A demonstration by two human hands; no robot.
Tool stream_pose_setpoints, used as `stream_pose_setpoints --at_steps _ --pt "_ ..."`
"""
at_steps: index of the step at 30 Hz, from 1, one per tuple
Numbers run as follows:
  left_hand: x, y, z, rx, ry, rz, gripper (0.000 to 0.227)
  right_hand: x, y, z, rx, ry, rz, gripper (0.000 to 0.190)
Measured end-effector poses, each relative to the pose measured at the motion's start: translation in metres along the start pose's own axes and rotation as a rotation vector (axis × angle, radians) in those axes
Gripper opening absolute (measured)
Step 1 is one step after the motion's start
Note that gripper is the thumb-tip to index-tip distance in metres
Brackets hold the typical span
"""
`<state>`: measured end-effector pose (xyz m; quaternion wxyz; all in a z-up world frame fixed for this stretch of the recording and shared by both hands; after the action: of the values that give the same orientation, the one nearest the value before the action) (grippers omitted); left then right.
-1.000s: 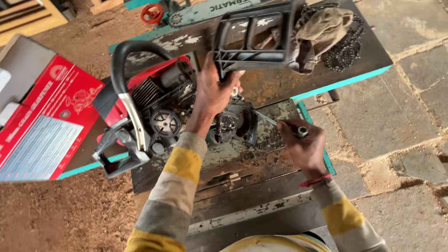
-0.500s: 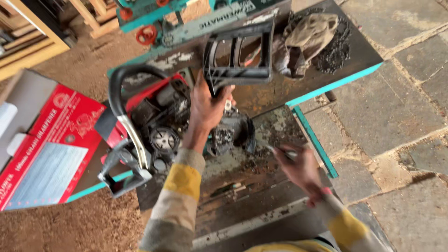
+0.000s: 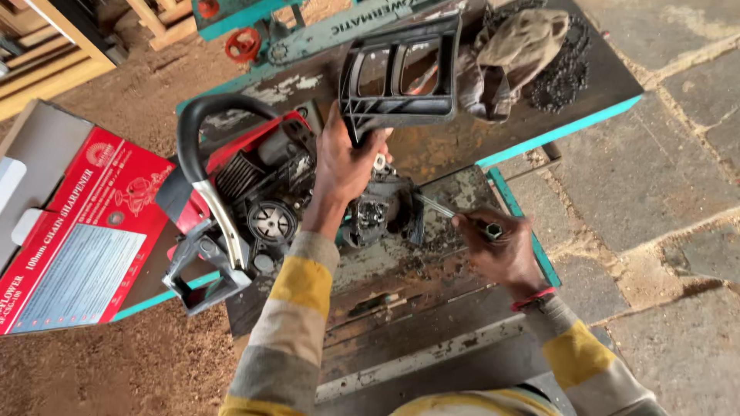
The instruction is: The person cleans a chainsaw by first using a wrench to loosen and remove the air filter cover. They then use a brush to sweep away sawdust and debris from the engine area and the removed cover. Finally, they wipe the cover with a cloth.
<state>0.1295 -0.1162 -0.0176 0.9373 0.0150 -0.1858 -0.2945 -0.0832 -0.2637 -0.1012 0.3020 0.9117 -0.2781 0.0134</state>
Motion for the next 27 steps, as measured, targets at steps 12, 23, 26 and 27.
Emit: stream_pose_setpoints --at_steps 12,23,26,27 --pt "-0.014 -0.008 0.021 -0.138 -0.065 -0.081 0.030 -0.008 -0.012 -0.027 -0.060 0.079 -0.117 0.017" --pt "-0.018 -0.021 0.026 0.001 -0.186 -0.130 0.018 -0.009 -0.017 -0.055 -0.120 0.190 -0.148 0.011" --pt "-0.012 -0.034 0.018 0.048 -0.105 -0.134 0.025 0.012 -0.008 -0.062 -0.237 0.378 -0.183 0.009" --pt "-0.011 -0.038 0.016 0.062 -0.071 -0.139 0.029 0.015 -0.010 -0.060 -0.277 0.389 -0.227 0.009"
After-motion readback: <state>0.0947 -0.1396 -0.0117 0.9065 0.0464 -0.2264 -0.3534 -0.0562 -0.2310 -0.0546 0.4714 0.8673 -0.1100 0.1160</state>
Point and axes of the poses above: each hand's wrist, its own x-axis towards the middle knuckle, its own y-axis out of the back of the hand, z = x × y, the point moved 10 cm from there along x, towards the middle knuckle, and after that the axes turned 8 degrees about -x, right-handed, at the moved point
